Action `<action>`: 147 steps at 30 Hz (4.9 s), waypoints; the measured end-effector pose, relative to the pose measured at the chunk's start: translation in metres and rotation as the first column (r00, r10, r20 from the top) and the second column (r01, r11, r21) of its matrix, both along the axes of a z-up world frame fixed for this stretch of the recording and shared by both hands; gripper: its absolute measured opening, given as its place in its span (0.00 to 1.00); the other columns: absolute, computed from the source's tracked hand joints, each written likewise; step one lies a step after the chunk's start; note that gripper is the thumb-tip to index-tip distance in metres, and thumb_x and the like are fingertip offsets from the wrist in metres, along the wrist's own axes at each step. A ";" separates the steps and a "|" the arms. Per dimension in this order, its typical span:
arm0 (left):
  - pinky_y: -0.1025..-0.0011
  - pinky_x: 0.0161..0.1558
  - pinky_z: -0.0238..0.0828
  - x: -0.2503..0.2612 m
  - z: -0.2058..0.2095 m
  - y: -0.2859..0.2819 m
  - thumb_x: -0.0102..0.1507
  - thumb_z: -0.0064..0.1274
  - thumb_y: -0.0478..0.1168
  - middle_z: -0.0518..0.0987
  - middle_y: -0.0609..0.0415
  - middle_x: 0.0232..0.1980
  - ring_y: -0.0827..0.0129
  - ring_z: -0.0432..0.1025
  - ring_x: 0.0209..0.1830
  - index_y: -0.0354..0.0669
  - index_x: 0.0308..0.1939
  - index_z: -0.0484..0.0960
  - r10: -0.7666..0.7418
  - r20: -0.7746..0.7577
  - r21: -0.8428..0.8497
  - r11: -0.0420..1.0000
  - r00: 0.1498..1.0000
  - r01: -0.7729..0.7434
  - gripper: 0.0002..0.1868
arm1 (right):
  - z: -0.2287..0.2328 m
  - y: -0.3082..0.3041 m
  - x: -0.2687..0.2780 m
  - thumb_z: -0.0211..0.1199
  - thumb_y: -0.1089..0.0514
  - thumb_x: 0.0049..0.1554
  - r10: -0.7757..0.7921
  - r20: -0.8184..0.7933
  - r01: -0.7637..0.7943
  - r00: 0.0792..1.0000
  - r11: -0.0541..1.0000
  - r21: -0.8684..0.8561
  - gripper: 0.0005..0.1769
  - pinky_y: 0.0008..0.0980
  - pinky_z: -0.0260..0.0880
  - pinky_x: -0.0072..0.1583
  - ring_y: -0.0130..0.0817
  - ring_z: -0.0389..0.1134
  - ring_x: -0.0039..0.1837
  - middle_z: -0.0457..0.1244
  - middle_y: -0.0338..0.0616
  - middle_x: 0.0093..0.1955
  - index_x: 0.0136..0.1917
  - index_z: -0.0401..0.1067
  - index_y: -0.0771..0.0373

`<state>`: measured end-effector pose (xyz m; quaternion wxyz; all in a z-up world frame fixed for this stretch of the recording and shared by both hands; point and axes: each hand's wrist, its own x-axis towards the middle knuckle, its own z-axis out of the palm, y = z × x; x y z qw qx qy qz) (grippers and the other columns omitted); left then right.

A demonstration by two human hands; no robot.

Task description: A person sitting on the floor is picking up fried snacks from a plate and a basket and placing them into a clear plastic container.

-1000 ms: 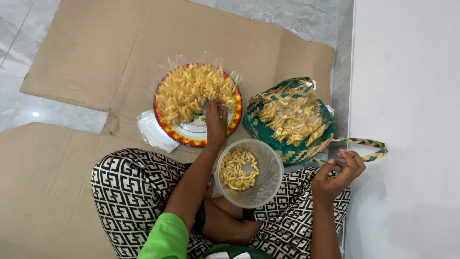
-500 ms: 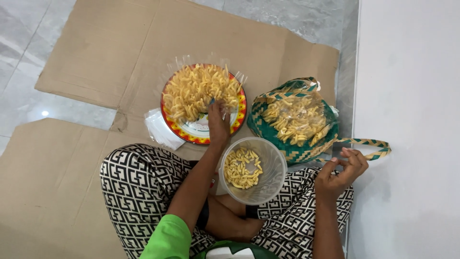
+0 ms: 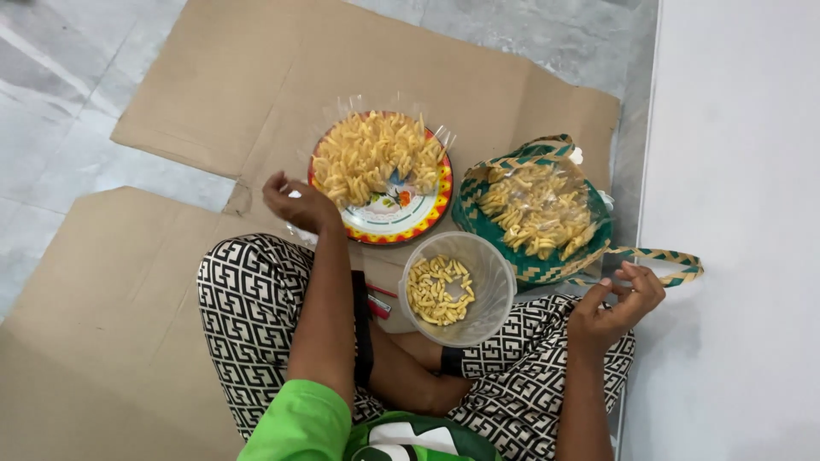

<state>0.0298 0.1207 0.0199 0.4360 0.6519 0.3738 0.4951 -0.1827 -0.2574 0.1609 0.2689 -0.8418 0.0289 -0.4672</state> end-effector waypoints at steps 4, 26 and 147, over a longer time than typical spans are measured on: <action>0.61 0.50 0.74 -0.020 -0.021 -0.003 0.61 0.55 0.31 0.75 0.57 0.47 0.55 0.74 0.47 0.52 0.45 0.76 0.115 -0.306 -0.130 0.978 0.945 -0.161 0.12 | 0.001 0.000 -0.004 0.49 0.71 0.64 0.002 -0.002 -0.002 1.000 0.999 0.034 0.17 0.40 0.68 0.49 0.46 0.61 0.56 0.51 0.52 0.63 0.66 0.61 0.67; 0.57 0.56 0.75 -0.040 0.010 -0.010 0.74 0.40 0.41 0.78 0.28 0.50 0.39 0.76 0.52 0.34 0.56 0.80 0.100 -0.210 -0.308 0.937 0.973 -0.163 0.17 | 0.002 0.003 -0.013 0.48 0.73 0.64 0.032 -0.080 -0.023 0.996 0.994 0.108 0.16 0.37 0.65 0.49 0.42 0.59 0.55 0.50 0.48 0.61 0.64 0.61 0.65; 0.59 0.59 0.76 -0.116 0.165 -0.072 0.61 0.60 0.28 0.68 0.52 0.67 0.50 0.69 0.66 0.55 0.69 0.71 -0.981 -0.127 0.080 -0.155 -0.144 0.985 0.33 | 0.058 0.100 -0.007 0.53 0.59 0.68 0.463 -0.479 -0.183 0.746 0.834 0.520 0.14 0.34 0.75 0.48 0.36 0.73 0.46 0.73 0.51 0.46 0.57 0.79 0.64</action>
